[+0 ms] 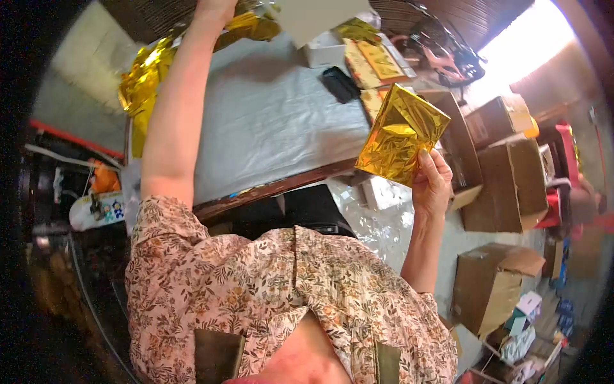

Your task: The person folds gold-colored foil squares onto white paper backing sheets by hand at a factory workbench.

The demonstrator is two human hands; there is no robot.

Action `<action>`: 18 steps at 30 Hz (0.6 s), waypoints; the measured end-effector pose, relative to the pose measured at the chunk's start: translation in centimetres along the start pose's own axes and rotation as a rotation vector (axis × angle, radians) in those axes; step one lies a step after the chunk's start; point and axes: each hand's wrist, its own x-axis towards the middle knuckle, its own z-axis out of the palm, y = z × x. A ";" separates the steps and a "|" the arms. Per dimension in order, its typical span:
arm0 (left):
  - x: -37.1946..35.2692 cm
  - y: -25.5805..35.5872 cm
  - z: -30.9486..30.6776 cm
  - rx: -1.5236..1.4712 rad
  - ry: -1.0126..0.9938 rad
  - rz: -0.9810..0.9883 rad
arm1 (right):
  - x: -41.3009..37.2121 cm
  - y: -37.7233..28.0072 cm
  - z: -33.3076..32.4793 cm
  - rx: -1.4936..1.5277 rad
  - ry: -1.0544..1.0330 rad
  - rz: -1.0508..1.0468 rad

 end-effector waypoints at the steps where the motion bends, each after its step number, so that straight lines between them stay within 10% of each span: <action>1: -1.2 0.1 -2.7 -0.003 -0.018 0.042 | 0.5 0.9 0.2 -0.009 -0.060 0.034; 3: -3.8 0.6 -7.7 0.013 -0.129 -0.247 | 1.6 1.8 3.2 0.070 -0.039 0.165; 18: -22.4 -5.4 -21.5 0.296 -0.196 -0.445 | 0.2 7.2 21.8 -0.054 -0.415 0.441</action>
